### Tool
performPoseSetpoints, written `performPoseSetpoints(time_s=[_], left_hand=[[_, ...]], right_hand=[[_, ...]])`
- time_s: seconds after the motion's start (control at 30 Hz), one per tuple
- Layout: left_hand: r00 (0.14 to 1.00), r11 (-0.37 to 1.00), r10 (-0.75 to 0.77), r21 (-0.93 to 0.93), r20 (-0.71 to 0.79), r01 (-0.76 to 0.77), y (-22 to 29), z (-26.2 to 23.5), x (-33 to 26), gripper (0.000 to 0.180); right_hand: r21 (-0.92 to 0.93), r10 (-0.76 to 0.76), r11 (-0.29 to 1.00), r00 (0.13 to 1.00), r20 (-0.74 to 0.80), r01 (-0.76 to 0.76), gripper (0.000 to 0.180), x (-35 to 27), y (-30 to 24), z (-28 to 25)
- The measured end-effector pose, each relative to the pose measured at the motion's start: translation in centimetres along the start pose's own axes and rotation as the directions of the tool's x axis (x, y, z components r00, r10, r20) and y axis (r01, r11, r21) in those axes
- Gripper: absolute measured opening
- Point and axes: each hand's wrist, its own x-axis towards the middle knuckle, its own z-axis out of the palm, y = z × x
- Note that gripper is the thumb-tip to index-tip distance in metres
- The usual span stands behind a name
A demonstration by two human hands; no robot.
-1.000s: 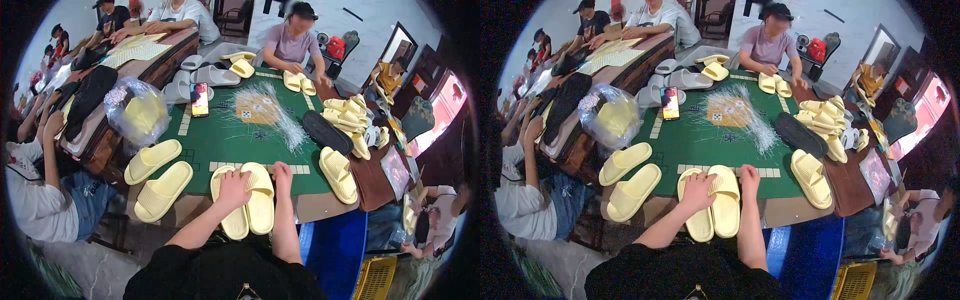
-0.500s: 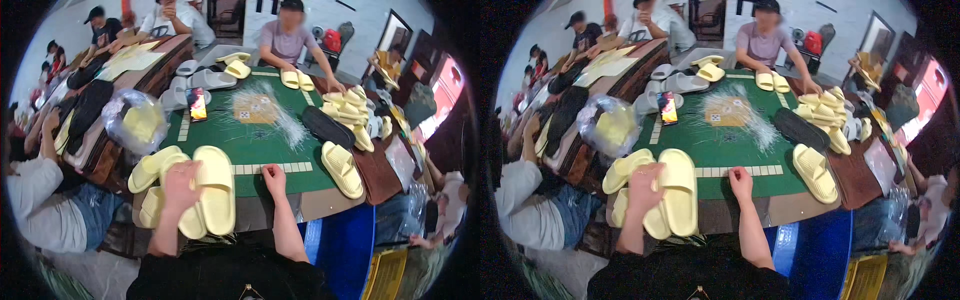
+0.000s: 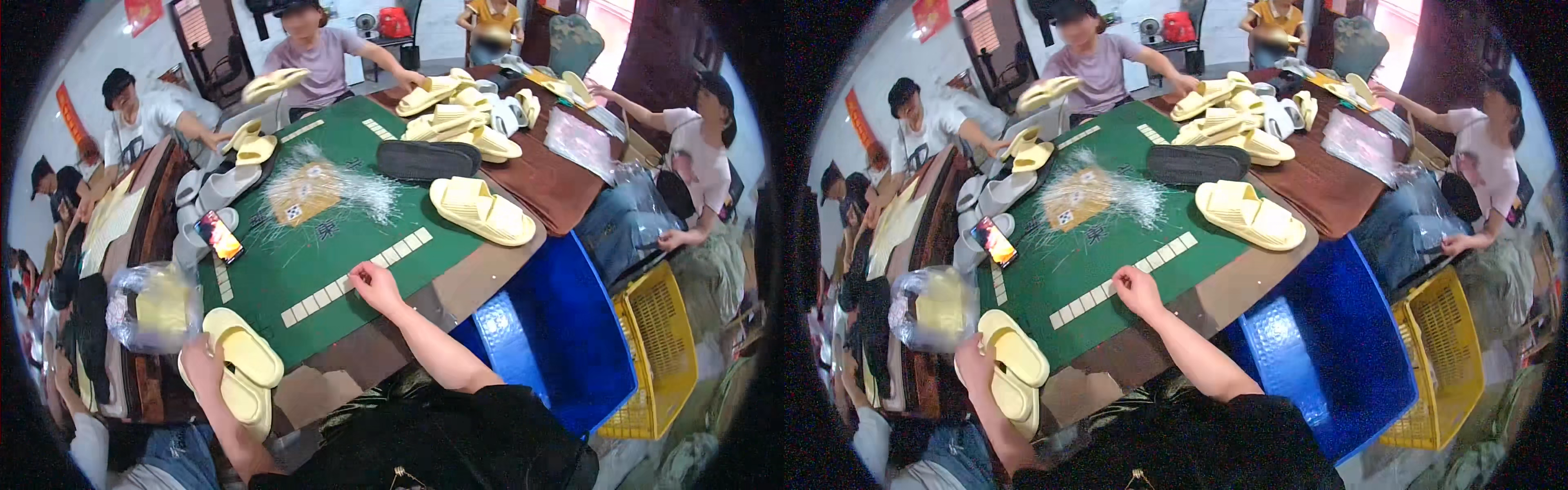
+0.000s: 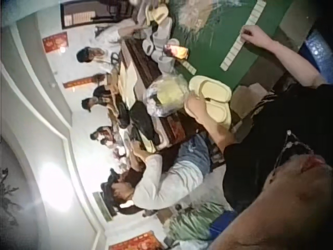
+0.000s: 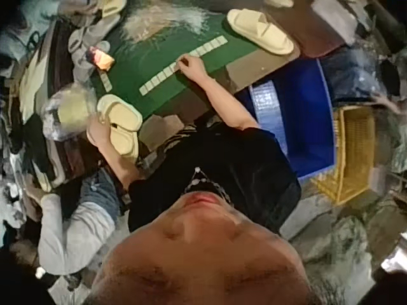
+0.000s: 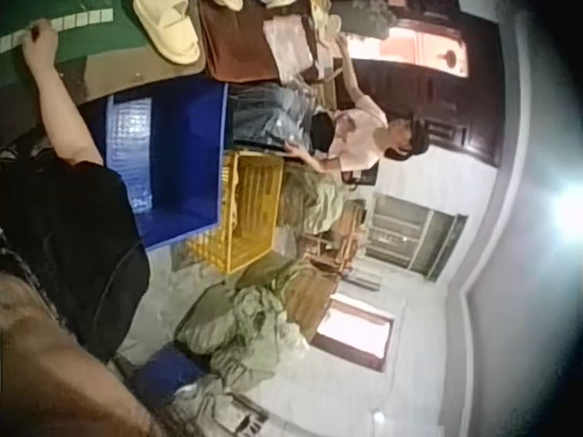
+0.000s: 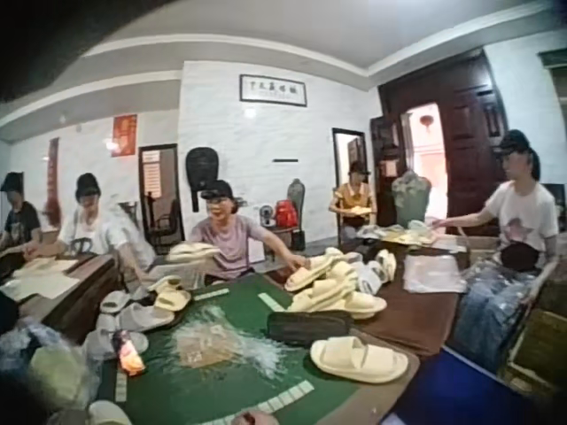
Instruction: The person pairs slides by taking plastic fasteners from the table and threading them through the straps of the slippers by hand.
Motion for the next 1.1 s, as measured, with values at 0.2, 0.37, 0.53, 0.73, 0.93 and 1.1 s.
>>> performPoseSetpoints(time_s=[0.2, 0.37, 0.53, 0.73, 0.93, 1.1], left_hand=[[0.995, 0.997, -0.073, -0.033, 0.062, 0.075, 0.4, -0.6, 0.2, 0.039], [0.995, 0.994, -0.096, -0.052, 0.004, 0.096, 0.3, -0.9, -0.1, 0.033], [0.996, 0.996, -0.078, 0.053, 0.037, 0.076, 0.2, -0.4, -0.8, 0.036], [0.998, 0.999, 0.028, 0.036, -0.053, -0.026, 2.9, -2.3, -0.6, 0.041], [0.996, 0.986, 0.070, -0.149, -0.050, -0.076, 7.6, -5.2, -2.4, 0.046], [0.974, 0.814, 0.216, -0.563, 0.064, -0.144, 16.1, -6.1, -1.1, 0.058]], right_hand=[[0.190, -0.035, 0.974, 0.916, -0.399, 0.120, 0.019, 1.4, 0.3, -3.6], [-0.100, -0.158, 0.987, 0.714, -0.682, 0.122, 0.049, 3.3, -1.9, -12.5], [-0.114, 0.076, 0.978, 0.809, -0.582, -0.174, 0.060, 4.6, -1.2, -16.7], [-0.429, -0.069, 0.875, 0.819, -0.570, -0.225, 0.024, 2.6, 3.3, -22.1], [-0.087, 0.044, 0.988, 0.781, -0.624, -0.125, 0.018, -1.6, -0.9, -18.4], [-0.364, -0.288, 0.916, 0.905, -0.312, 0.166, 0.017, -5.3, -5.9, -12.2]])
